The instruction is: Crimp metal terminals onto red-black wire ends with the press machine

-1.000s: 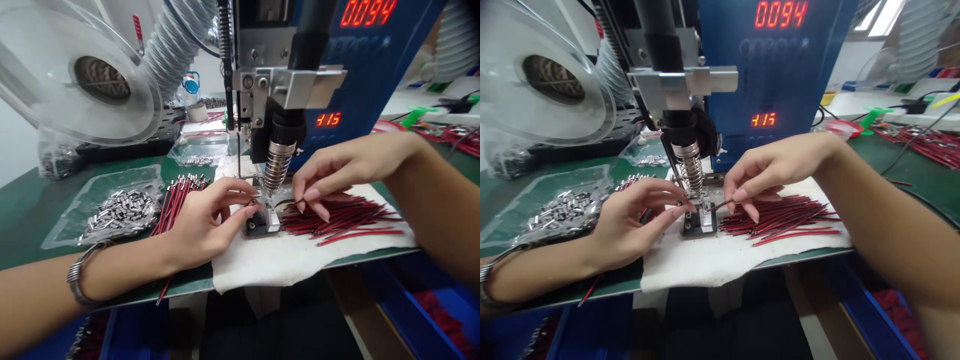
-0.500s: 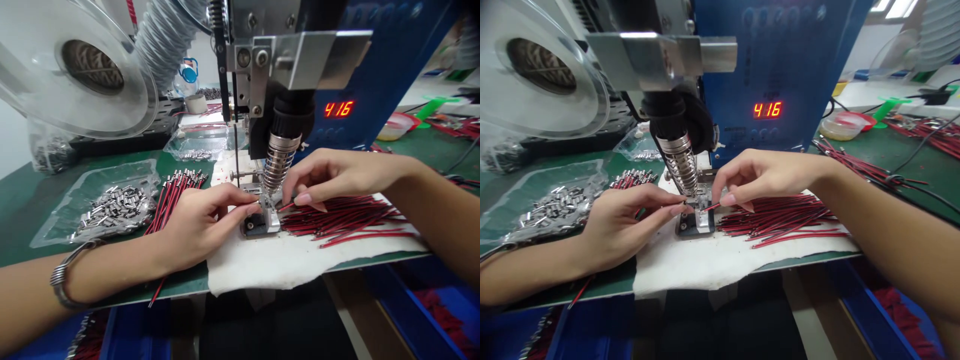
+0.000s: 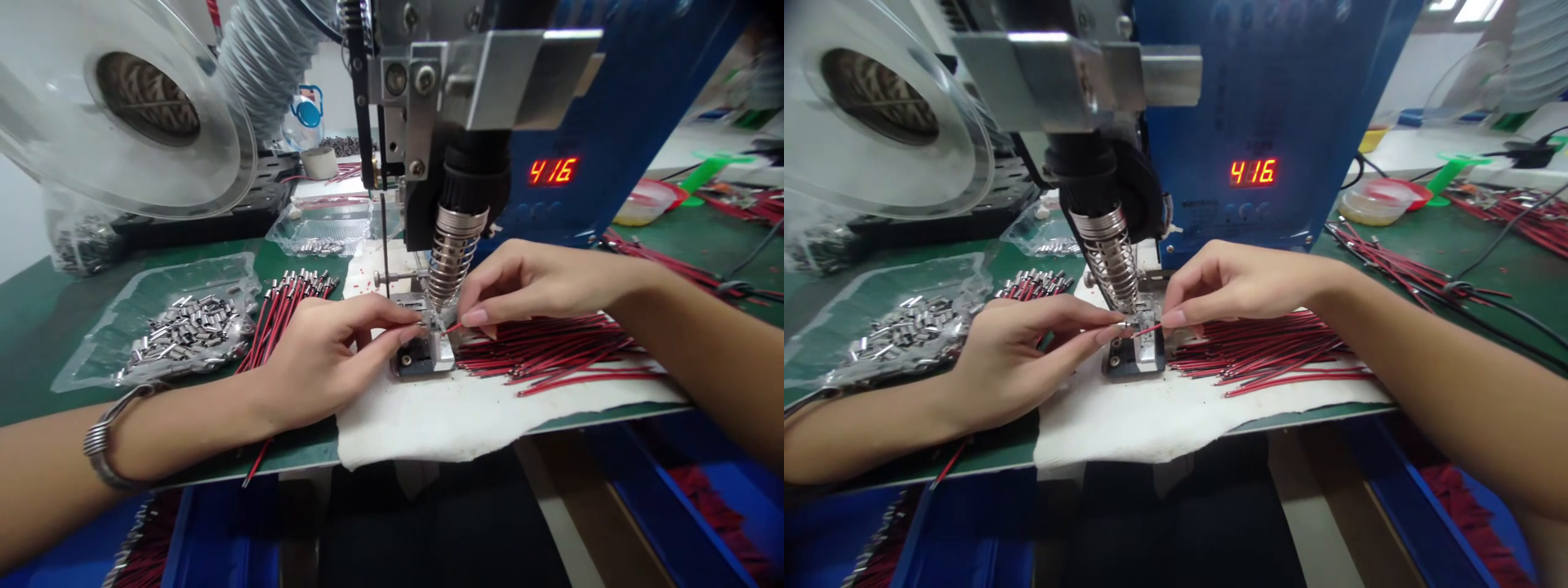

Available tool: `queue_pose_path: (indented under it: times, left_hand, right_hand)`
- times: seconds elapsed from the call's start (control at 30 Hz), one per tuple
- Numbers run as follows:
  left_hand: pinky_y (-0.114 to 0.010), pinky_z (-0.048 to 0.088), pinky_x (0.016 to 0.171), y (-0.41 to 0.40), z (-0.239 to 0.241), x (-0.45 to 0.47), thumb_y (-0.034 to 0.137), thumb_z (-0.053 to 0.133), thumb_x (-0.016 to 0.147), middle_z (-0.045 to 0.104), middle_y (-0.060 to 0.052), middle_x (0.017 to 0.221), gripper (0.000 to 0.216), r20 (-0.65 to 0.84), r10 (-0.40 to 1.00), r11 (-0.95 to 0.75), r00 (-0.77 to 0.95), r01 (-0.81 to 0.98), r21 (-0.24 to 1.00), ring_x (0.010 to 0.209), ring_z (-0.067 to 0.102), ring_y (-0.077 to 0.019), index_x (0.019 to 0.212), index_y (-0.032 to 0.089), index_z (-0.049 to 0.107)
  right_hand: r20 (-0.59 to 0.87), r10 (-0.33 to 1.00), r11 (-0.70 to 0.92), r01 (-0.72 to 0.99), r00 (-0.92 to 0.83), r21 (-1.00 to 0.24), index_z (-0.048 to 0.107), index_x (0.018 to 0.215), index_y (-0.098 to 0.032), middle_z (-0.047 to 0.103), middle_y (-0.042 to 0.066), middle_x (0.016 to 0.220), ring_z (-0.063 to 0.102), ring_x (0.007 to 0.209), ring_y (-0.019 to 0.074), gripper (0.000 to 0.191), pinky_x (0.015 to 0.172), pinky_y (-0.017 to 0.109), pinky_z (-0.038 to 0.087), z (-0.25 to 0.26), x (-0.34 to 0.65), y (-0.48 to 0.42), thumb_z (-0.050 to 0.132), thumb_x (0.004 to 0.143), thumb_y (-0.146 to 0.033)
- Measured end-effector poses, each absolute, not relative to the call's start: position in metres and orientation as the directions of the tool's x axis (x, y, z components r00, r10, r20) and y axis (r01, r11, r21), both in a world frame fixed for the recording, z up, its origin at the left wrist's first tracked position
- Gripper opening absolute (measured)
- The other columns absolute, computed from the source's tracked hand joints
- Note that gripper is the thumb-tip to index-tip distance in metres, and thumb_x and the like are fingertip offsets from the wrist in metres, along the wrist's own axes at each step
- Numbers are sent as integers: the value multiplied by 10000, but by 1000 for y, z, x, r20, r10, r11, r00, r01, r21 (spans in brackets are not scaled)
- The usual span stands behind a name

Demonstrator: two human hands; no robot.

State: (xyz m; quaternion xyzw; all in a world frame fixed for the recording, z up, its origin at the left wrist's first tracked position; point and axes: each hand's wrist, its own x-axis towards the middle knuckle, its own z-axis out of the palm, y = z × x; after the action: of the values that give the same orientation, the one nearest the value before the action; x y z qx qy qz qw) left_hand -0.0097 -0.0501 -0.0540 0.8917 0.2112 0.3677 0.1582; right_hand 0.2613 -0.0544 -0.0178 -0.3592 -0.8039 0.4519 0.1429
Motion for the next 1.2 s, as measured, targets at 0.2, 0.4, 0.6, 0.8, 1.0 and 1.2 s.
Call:
queue_pose_path:
  times: [0.2, 0.4, 0.6, 0.8, 1.0, 1.2]
  left_hand:
    - [-171, 427, 457, -50, -53, -9, 182, 687, 905, 767, 23, 781, 87, 593, 479, -870, 647, 259, 420, 475, 549, -47, 972, 186, 742]
    - [-152, 427, 480, -50, -54, -8, 182, 714, 890, 758, 30, 765, 65, 606, 476, -874, 637, 268, 405, 495, 560, -36, 946, 175, 747]
    - [-143, 436, 480, -50, -53, -7, 172, 723, 877, 754, 36, 761, 56, 606, 482, -870, 633, 266, 414, 498, 569, -36, 929, 179, 744]
    - [-126, 470, 510, -50, -53, -9, 166, 736, 866, 761, 33, 772, 53, 614, 479, -872, 627, 265, 410, 527, 605, -37, 918, 171, 742]
    - [-116, 486, 504, -49, -55, -7, 151, 743, 853, 755, 39, 750, 55, 634, 473, -877, 612, 257, 406, 537, 636, -40, 906, 167, 742]
    - [-142, 508, 490, -48, -57, -8, 152, 748, 845, 763, 24, 767, 57, 653, 464, -881, 599, 231, 414, 555, 661, -66, 896, 176, 737]
  right_hand:
    - [-48, 716, 357, 425, -697, -832, 726, 910, -151, 661, -36, 634, 522, 528, 44, 271, 486, 172, 357, -17, 259, -57, 625, 955, -398]
    - [37, 754, 403, 417, -656, -815, 745, 912, -122, 689, -10, 639, 602, 578, 76, 241, 535, 181, 438, -17, 255, -61, 652, 934, -343]
    - [83, 770, 481, 490, -632, -727, 751, 868, -115, 732, 18, 713, 649, 639, 105, 255, 560, 199, 466, -19, 251, -64, 657, 923, -345]
    - [130, 770, 541, 530, -625, -653, 744, 847, -134, 721, 4, 688, 635, 616, 100, 260, 540, 193, 446, -24, 250, -64, 676, 915, -376]
    - [177, 747, 596, 529, -641, -604, 737, 827, -132, 694, 3, 677, 591, 592, 91, 271, 535, 207, 426, -22, 249, -65, 658, 928, -370]
    - [182, 747, 595, 520, -640, -613, 729, 820, -134, 694, 17, 683, 588, 605, 105, 279, 537, 224, 430, -23, 248, -67, 654, 927, -381]
